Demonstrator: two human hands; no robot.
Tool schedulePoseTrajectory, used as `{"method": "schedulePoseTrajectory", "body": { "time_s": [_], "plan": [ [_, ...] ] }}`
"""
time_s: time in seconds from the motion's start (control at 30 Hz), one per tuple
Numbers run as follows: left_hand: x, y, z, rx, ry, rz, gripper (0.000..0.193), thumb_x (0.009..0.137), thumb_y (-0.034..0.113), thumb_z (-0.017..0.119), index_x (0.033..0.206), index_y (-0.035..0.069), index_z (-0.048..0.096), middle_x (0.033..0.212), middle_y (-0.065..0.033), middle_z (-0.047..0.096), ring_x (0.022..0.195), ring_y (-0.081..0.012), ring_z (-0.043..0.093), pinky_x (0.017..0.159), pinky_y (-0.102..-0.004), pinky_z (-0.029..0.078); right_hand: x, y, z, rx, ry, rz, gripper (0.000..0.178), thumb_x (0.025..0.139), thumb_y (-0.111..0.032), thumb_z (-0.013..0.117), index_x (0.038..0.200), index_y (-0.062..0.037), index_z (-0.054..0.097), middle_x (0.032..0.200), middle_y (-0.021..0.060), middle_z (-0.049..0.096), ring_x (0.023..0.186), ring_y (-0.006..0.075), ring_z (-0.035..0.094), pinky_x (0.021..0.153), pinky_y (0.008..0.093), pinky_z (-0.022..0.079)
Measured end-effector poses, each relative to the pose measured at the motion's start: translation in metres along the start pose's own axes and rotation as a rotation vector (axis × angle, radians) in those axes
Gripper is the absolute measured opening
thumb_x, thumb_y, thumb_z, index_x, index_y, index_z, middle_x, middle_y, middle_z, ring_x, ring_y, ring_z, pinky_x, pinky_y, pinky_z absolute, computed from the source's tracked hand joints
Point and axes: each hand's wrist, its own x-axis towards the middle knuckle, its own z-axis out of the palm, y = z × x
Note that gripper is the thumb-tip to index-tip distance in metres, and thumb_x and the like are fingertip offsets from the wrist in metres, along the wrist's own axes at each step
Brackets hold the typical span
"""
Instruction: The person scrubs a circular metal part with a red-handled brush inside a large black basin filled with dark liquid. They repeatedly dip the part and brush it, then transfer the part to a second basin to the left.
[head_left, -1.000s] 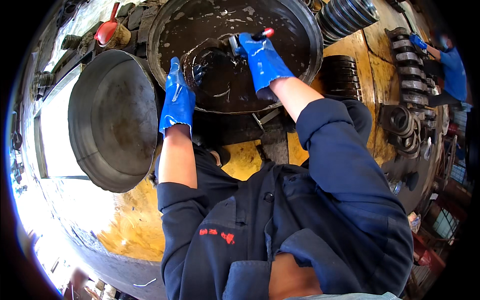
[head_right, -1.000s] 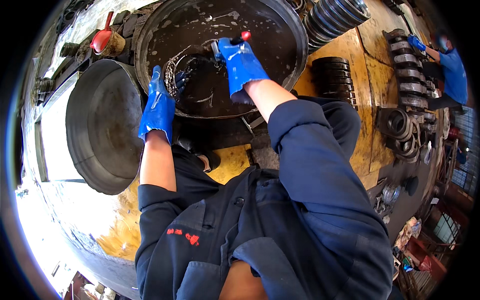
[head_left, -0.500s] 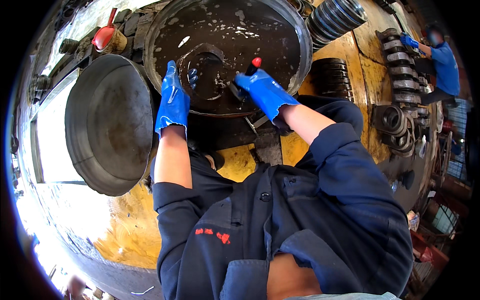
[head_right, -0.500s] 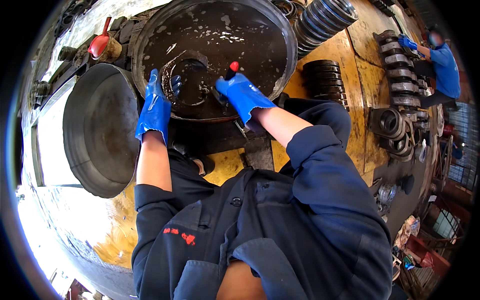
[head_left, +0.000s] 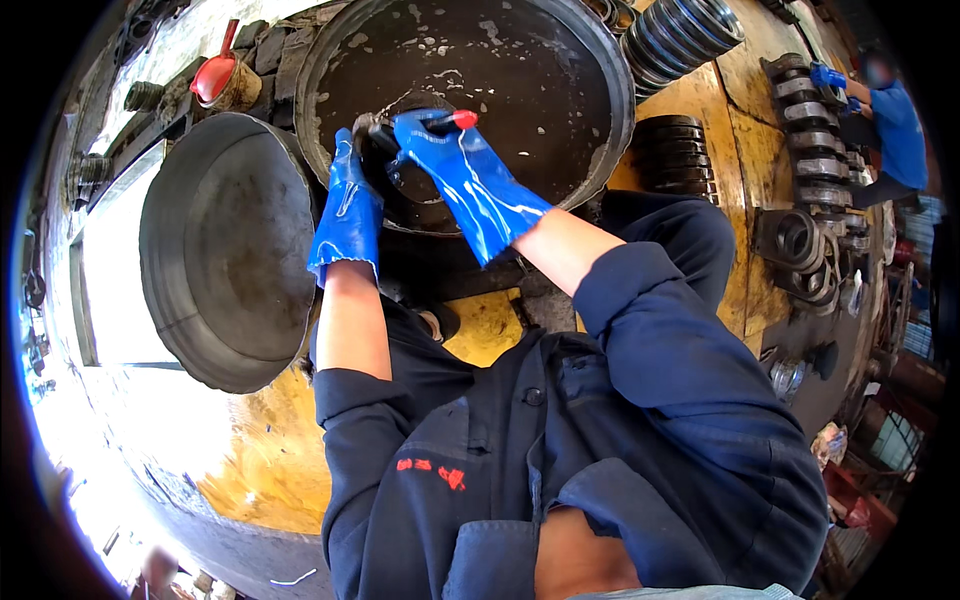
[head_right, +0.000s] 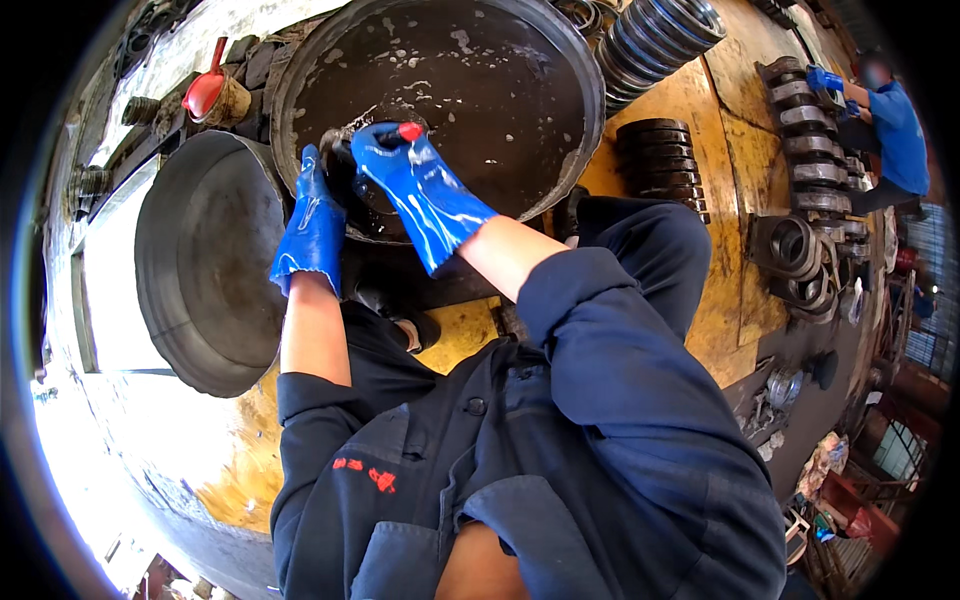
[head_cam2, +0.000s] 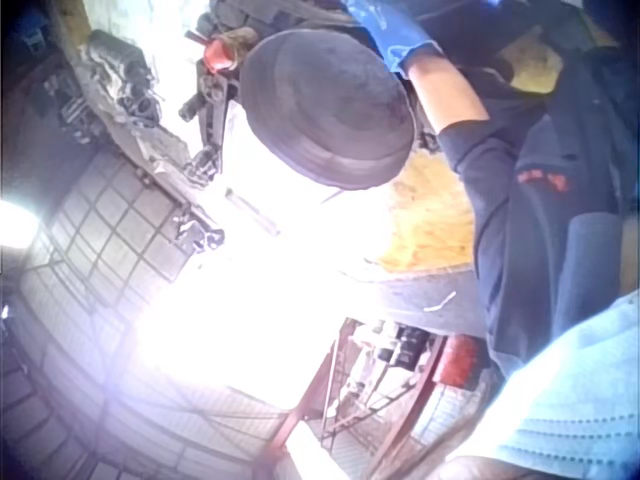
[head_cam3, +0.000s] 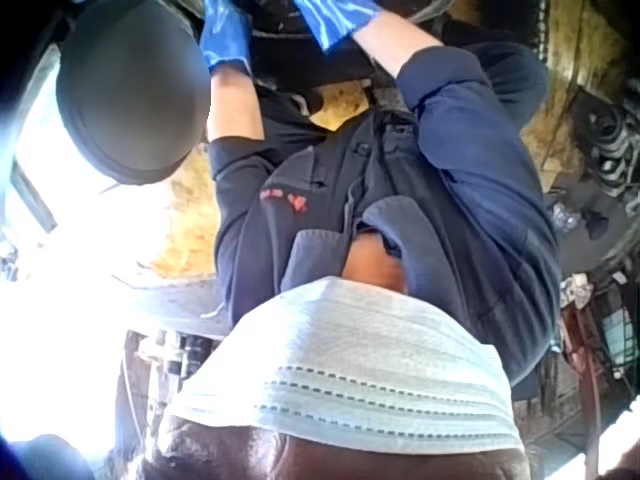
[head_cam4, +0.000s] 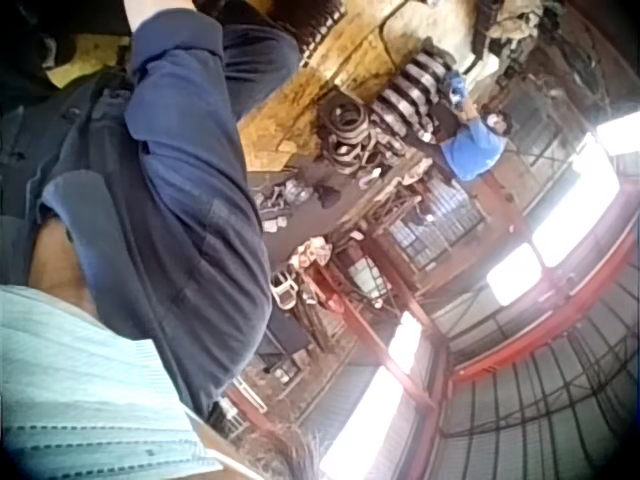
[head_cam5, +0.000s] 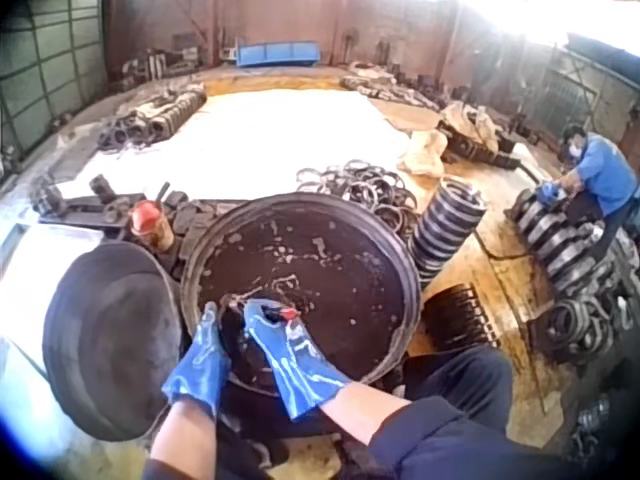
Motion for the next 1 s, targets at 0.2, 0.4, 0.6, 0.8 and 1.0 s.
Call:
{"method": "schedulePoseTrajectory", "body": {
  "time_s": [0.2,0.4,0.6,0.8,1.0],
  "plan": [
    [0.023,0.011,-0.034,0.136,0.014,0.013,0.059,0.104,0.06,0.047,0.133,0.012,0.065,0.113,-0.0143,0.074,0.086,-0.0332,0.07,0.078,-0.0489,0.058,-0.039,0.037,-0.025,-0.15,-0.323,-0.052,0.031,0.097,-0.026,0.068,0.12,-0.0057,0.075,0.095,0.0062,0.076,0.086,0.0112,0.067,0.081,0.0314,0.056],
    [0.021,0.007,-0.026,0.221,-0.072,-0.08,0.059,0.104,0.062,0.046,0.129,0.013,0.067,0.105,-0.0118,0.076,0.075,-0.029,0.069,0.064,-0.0427,0.056,-0.027,0.021,-0.086,-0.581,-0.403,0.041,0.024,0.094,-0.023,0.066,0.103,-0.0051,0.078,0.09,0.0091,0.077,0.084,0.0125,0.07,0.083,0.0315,0.057],
    [-0.003,-0.009,-0.011,0.432,-0.044,0.286,0.058,0.106,0.054,0.052,0.12,0.0,0.069,0.096,-0.0078,0.069,0.077,-0.0209,0.057,0.073,-0.0366,0.051,0.02,0.001,-0.074,-0.452,-0.276,0.186,0.022,0.092,-0.026,0.064,0.092,-0.0078,0.077,0.08,0.0058,0.074,0.071,0.0171,0.066,0.068,0.0327,0.051],
    [-0.004,-0.006,-0.024,0.38,-0.055,0.26,0.044,0.106,0.042,0.058,0.128,0.005,0.067,0.117,-0.008,0.074,0.096,-0.0215,0.069,0.085,-0.0391,0.059,0.0,0.002,-0.062,-0.505,-0.514,0.07,0.023,0.09,-0.027,0.065,0.096,-0.008,0.077,0.086,0.0064,0.076,0.078,0.0205,0.07,0.071,0.0354,0.053],
    [-0.015,-0.003,-0.005,0.225,-0.026,0.118,0.046,0.104,0.044,0.06,0.129,0.006,0.068,0.116,-0.0102,0.073,0.098,-0.0254,0.068,0.087,-0.042,0.058,0.017,-0.015,-0.021,-1.577,-0.647,0.108,0.031,0.091,-0.029,0.067,0.116,-0.0118,0.074,0.114,0.0085,0.076,0.102,0.0292,0.074,0.082,0.0421,0.056]
  ]
}}
